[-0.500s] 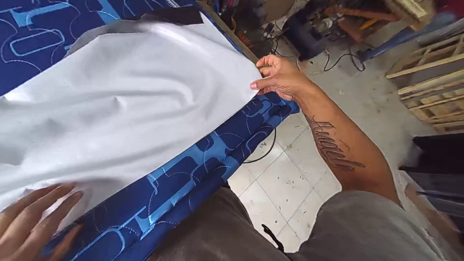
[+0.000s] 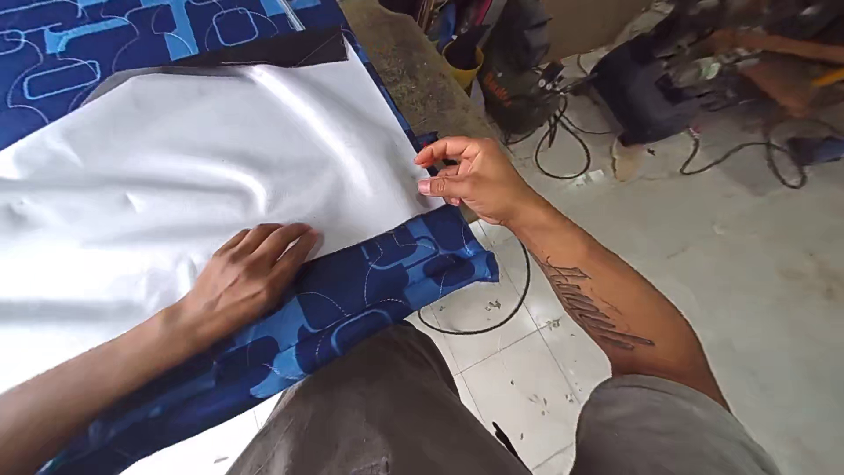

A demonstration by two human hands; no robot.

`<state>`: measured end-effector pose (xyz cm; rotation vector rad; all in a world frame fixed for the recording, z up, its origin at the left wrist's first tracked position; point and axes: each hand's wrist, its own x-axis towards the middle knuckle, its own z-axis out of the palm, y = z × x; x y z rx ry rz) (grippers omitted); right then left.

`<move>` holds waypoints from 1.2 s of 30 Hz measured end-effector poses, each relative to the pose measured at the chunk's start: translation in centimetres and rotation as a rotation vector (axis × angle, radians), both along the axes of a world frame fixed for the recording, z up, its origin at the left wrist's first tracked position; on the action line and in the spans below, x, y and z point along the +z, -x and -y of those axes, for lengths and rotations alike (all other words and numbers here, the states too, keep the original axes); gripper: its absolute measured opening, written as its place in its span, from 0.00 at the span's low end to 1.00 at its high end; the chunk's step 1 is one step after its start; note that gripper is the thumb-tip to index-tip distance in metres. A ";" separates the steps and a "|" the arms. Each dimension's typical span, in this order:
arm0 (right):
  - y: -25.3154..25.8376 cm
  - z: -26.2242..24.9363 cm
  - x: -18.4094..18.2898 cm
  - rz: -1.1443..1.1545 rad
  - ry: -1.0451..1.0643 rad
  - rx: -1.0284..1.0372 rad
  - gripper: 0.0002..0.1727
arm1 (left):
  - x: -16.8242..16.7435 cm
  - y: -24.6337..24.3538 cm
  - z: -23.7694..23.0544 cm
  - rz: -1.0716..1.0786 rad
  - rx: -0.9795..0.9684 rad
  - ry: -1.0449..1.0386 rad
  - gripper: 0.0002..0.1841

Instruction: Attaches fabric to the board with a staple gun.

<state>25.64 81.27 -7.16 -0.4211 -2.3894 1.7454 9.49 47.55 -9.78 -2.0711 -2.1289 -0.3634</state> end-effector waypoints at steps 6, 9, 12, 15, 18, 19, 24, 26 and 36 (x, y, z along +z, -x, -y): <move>-0.2 -0.9 -1.6 -0.315 -0.762 0.236 0.37 | 0.5 -1.2 -6.4 0.124 0.000 -0.045 0.14; 0.5 1.1 -3.4 -0.506 -1.006 0.358 0.18 | 1.6 -1.3 -7.7 0.181 -0.036 -0.068 0.14; -0.2 -0.6 -3.3 -0.678 -1.019 0.429 0.12 | 2.4 -2.6 -8.4 0.238 -0.110 -0.013 0.15; -3.5 -2.9 -1.4 -0.581 -0.984 0.609 0.13 | 2.2 -5.1 -9.7 0.314 -0.224 0.039 0.15; -7.0 -4.3 -1.0 -0.460 -1.021 0.651 0.13 | 1.3 -7.3 -11.9 0.367 -0.332 0.104 0.14; -7.8 -4.8 -1.2 -0.433 -1.023 0.636 0.13 | 1.0 -7.5 -12.7 0.371 -0.360 0.122 0.14; -10.3 -5.7 -2.3 -0.402 -0.966 0.530 0.13 | 0.8 -6.8 -15.9 0.353 -0.519 0.188 0.18; -10.7 -5.7 -2.6 -0.414 -0.953 0.479 0.12 | 0.9 -6.4 -17.0 0.293 -0.534 0.155 0.18; -11.4 -5.4 -2.8 -0.418 -0.882 0.403 0.11 | -0.7 -6.8 -19.5 0.217 -0.596 0.111 0.21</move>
